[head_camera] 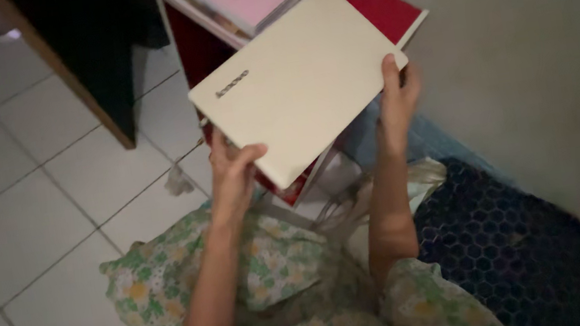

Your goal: The person organizes a small red cabinet by placing a laptop, a white box, a blue packet, a pink bowl, and several papers inside. They arrange the items on the shelves and then close the cabinet door.

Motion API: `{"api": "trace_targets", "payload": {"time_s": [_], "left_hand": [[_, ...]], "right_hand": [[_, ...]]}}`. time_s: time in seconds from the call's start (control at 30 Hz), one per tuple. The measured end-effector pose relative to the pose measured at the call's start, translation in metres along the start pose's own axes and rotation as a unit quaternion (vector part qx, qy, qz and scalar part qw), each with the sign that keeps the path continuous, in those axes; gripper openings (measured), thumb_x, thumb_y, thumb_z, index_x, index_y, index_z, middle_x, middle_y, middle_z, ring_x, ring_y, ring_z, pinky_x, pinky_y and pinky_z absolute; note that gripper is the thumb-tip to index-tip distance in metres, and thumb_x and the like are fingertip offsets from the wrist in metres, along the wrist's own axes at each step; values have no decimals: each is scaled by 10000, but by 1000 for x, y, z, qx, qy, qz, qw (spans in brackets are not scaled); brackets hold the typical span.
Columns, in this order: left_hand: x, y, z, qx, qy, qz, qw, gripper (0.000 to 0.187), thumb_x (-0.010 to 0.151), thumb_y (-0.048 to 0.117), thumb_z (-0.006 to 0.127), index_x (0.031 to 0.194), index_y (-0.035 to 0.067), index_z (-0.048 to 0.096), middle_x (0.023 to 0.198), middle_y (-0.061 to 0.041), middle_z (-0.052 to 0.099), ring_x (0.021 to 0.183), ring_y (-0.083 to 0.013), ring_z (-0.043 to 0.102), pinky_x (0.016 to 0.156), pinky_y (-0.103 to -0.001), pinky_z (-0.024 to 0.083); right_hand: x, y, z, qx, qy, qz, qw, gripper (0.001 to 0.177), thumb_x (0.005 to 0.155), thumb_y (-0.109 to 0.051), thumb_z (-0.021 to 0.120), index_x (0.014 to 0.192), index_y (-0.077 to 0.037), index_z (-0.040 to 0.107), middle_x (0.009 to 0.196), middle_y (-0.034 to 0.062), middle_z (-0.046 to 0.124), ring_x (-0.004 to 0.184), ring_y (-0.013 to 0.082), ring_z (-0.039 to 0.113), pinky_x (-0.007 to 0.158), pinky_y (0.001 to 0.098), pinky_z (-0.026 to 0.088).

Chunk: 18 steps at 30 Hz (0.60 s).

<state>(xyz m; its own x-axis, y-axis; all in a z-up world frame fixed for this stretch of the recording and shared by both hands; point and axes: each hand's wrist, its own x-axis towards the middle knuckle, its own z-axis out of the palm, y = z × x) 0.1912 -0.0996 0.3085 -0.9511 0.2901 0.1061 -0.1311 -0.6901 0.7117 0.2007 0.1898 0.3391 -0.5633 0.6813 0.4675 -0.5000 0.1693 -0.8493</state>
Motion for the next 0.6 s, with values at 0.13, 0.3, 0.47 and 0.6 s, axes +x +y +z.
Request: {"api": "trace_targets", "payload": {"time_s": [0.13, 0.3, 0.47, 0.6], "left_hand": [[-44, 24, -57, -6, 17, 69, 997, 797, 734, -134, 691, 1452, -92, 347, 1300, -206, 591, 1195, -299, 643, 1022, -406, 555], [-95, 53, -125, -39, 65, 68, 995, 705, 734, -110, 643, 1409, -156, 441, 1250, -228, 630, 1116, -329, 670, 963, -408, 566], [-118, 60, -179, -92, 121, 87, 985, 671, 698, -115, 575, 1357, -154, 460, 1215, -229, 645, 1089, -344, 695, 952, -401, 587], [-111, 35, -219, -101, 138, 93, 981, 676, 698, -123, 568, 1365, -142, 459, 1205, -217, 647, 1070, -333, 691, 910, -379, 590]], "right_hand": [[-53, -17, 37, -13, -47, 4, 999, 413, 1062, -240, 661, 1331, 68, 609, 1156, 91, 671, 1020, 146, 602, 919, 294, 501], [-112, -22, 82, 16, -125, 15, 992, 546, 1025, -170, 711, 1447, 79, 469, 1316, 119, 633, 1204, 186, 624, 1055, 323, 507], [-171, 25, 121, 198, -135, 115, 964, 589, 955, -73, 737, 1455, 69, 460, 1323, 118, 606, 1228, 213, 581, 1066, 362, 468], [-234, 86, 118, 333, -179, 273, 885, 489, 1016, -181, 644, 1429, 37, 500, 1287, 97, 653, 1212, 209, 606, 1066, 364, 474]]}}
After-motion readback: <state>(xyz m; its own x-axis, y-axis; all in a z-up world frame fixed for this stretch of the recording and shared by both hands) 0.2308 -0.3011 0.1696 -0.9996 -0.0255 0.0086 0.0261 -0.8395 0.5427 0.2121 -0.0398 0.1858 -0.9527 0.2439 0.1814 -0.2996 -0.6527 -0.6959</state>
